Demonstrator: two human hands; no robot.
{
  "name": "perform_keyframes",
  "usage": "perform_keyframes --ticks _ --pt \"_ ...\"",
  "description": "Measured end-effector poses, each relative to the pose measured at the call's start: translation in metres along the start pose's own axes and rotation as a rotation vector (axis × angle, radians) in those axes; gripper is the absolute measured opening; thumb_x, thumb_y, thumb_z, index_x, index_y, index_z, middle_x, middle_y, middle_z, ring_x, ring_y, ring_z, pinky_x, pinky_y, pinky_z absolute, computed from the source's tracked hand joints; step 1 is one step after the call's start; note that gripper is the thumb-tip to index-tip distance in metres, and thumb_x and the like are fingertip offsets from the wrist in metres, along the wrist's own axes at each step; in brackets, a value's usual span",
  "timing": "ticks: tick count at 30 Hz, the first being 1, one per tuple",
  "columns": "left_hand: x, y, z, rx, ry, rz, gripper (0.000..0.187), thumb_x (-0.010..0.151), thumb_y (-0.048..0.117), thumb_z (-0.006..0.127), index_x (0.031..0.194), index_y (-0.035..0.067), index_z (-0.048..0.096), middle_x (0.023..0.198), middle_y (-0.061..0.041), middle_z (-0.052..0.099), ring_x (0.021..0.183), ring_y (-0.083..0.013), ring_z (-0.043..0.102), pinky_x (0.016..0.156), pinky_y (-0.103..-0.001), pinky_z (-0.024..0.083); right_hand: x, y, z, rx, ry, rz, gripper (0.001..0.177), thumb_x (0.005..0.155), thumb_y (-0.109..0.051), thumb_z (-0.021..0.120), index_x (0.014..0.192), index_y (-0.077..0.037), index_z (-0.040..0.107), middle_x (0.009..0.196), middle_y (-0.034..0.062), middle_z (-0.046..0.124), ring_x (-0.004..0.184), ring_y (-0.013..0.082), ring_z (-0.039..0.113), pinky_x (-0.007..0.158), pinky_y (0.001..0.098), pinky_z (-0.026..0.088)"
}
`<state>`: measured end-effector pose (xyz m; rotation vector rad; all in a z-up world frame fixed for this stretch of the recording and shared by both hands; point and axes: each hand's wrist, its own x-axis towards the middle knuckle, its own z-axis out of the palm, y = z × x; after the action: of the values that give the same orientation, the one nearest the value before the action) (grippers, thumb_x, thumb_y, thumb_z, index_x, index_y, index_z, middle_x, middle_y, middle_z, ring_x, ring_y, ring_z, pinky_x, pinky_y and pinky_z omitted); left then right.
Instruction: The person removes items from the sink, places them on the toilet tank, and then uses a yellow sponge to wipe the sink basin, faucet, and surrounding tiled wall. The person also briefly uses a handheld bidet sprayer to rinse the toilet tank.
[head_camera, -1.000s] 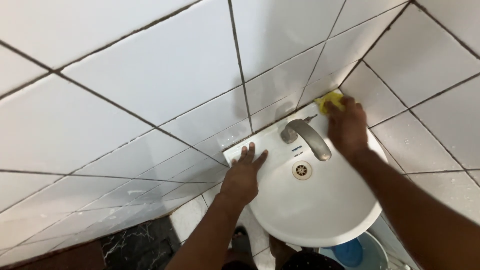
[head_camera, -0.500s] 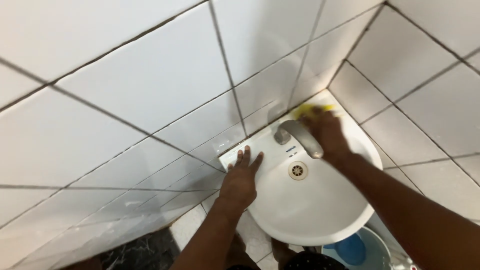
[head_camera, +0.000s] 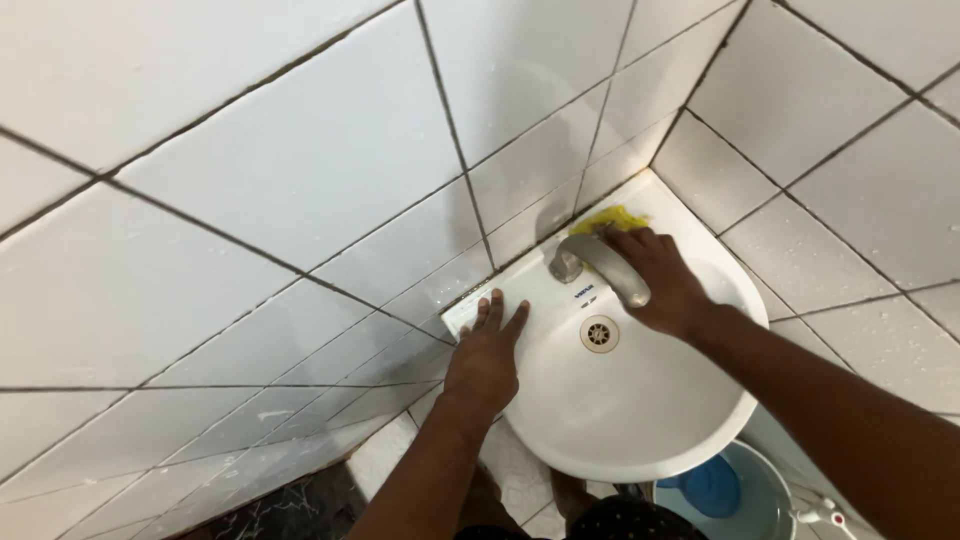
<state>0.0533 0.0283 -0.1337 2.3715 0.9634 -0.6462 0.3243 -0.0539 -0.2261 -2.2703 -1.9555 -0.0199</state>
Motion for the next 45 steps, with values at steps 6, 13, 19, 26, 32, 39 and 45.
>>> perform_keyframes --ticks 6,13,19,26,32,39,45 --pt "0.005 -0.003 0.008 0.013 -0.004 0.006 0.086 0.094 0.005 0.065 0.165 0.021 0.018 0.171 -0.018 0.007 0.157 -0.0345 0.011 0.123 -0.054 0.022 0.012 0.036 -0.003 -0.083 -0.051 0.198 0.045 0.107 -0.041 0.041 0.150 -0.031 0.050 0.155 0.0007 0.047 0.145 0.0348 0.039 0.114 0.0551 0.037" --pt "0.003 0.000 0.004 0.049 -0.013 -0.004 0.086 0.094 0.005 0.063 0.165 0.022 0.017 0.171 -0.018 0.007 0.157 -0.0332 0.011 0.123 -0.053 0.022 -0.004 -0.034 -0.035 0.134 -0.022 0.038 0.039 0.096 -0.032 0.053 0.129 -0.015 0.064 0.135 0.0101 0.062 0.129 0.0371 0.052 0.106 0.0561 0.033" --pt "0.006 -0.002 0.008 0.054 -0.006 0.003 0.087 0.094 0.006 0.063 0.165 0.022 0.016 0.171 -0.018 0.007 0.157 -0.0339 0.011 0.123 -0.053 0.022 0.000 -0.002 -0.032 -0.253 -0.196 -0.012 0.078 0.085 -0.037 0.065 0.156 -0.024 0.037 0.171 0.0043 0.022 0.151 0.0325 0.029 0.121 0.0721 0.009" --pt "0.006 -0.003 0.009 0.045 0.005 0.006 0.086 0.095 0.006 0.063 0.165 0.022 0.016 0.171 -0.019 0.009 0.157 -0.0343 0.011 0.123 -0.054 0.022 0.001 -0.021 -0.030 -0.038 -0.134 -0.077 0.056 0.095 -0.042 0.058 0.147 -0.024 0.050 0.157 0.0009 0.047 0.152 0.0257 0.034 0.125 0.0637 0.007" --pt "0.006 -0.003 0.009 0.025 0.008 0.004 0.087 0.094 0.006 0.064 0.165 0.022 0.017 0.171 -0.019 0.008 0.157 -0.0345 0.010 0.123 -0.054 0.021 0.006 -0.006 -0.004 -0.174 -0.234 0.107 0.085 0.082 -0.047 0.069 0.157 -0.031 0.032 0.174 0.0009 0.012 0.154 0.0289 0.022 0.114 0.0707 0.024" --pt "0.004 -0.003 0.007 0.029 0.007 0.010 0.087 0.095 0.008 0.065 0.165 0.022 0.015 0.171 -0.018 0.008 0.157 -0.0343 0.011 0.123 -0.054 0.021 0.012 0.010 -0.033 -0.053 -0.164 0.028 0.047 0.095 -0.041 0.057 0.141 -0.031 0.053 0.153 -0.0037 0.049 0.144 0.0195 0.043 0.101 0.0619 0.039" --pt "0.008 -0.005 0.014 0.041 0.023 0.022 0.087 0.094 0.009 0.066 0.165 0.023 0.017 0.170 -0.019 0.010 0.157 -0.0340 0.012 0.122 -0.054 0.023 0.025 0.049 -0.015 0.009 -0.151 0.217 0.031 0.104 -0.030 0.042 0.130 -0.035 0.058 0.153 -0.0116 0.046 0.139 0.0157 0.049 0.097 0.0485 0.046"
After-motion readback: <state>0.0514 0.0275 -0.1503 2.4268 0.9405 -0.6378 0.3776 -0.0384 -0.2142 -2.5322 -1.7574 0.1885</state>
